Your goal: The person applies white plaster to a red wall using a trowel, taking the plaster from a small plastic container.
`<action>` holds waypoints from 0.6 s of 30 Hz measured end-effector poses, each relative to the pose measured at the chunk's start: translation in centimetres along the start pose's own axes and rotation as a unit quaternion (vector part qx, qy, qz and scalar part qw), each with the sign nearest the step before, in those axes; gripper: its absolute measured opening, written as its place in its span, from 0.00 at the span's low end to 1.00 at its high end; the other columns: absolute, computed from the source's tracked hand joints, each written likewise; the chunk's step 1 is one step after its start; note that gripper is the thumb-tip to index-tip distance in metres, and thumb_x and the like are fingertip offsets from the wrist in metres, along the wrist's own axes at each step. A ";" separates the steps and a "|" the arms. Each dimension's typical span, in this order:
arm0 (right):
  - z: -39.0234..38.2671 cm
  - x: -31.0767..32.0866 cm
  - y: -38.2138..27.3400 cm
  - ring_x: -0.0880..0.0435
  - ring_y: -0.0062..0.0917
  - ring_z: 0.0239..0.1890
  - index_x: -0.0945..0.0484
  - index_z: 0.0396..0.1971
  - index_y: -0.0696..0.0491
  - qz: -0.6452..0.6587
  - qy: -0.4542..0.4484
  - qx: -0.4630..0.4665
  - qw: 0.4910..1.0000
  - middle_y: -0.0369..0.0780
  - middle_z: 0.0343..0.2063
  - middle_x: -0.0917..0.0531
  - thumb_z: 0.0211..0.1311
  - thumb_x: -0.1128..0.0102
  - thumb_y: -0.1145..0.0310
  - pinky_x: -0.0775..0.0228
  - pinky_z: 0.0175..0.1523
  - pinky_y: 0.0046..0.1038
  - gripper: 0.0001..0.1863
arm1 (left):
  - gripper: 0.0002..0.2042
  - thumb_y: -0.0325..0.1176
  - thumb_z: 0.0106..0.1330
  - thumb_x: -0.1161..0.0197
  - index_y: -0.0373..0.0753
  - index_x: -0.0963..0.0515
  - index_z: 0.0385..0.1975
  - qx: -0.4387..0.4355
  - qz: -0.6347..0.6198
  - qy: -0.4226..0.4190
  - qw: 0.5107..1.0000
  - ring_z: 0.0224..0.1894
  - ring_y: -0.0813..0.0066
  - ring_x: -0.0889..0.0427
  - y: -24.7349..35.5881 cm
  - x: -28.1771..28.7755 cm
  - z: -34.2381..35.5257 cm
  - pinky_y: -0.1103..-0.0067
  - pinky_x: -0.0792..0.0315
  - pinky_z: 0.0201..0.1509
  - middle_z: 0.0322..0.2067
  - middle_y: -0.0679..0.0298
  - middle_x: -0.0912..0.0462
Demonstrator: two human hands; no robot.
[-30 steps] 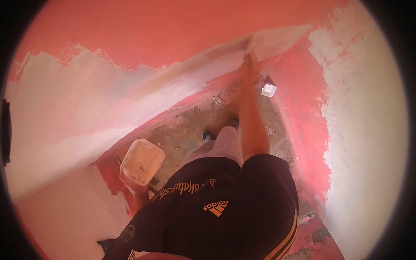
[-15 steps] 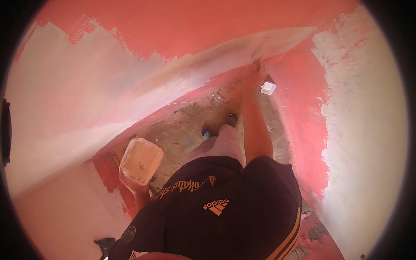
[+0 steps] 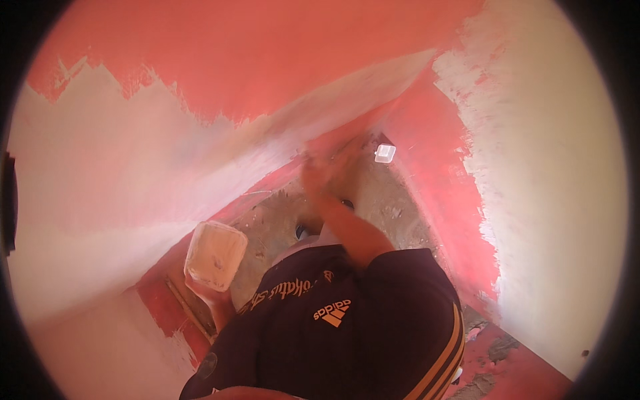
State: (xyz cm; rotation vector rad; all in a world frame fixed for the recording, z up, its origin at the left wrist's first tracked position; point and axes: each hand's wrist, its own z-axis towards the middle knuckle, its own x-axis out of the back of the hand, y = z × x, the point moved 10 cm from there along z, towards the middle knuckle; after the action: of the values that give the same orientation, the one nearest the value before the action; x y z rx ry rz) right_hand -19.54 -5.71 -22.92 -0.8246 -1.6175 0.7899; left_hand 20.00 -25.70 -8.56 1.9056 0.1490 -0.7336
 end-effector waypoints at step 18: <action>8.7 6.5 -5.7 0.15 0.34 0.47 0.27 0.65 0.53 0.178 -0.107 0.111 0.972 0.48 0.47 0.15 0.72 0.45 0.64 0.33 0.63 0.42 0.24 | 0.23 0.46 0.75 0.56 0.34 0.23 0.55 -0.044 0.137 0.042 0.989 0.52 0.61 0.18 -3.0 -15.2 -1.5 0.68 0.21 0.54 0.51 0.58 0.18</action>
State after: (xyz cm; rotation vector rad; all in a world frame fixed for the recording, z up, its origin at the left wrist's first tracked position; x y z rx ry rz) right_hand -29.74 -3.96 -16.33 -0.9023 -1.5502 1.3283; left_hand 7.13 -19.74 -2.20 1.8275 -0.0286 -0.4557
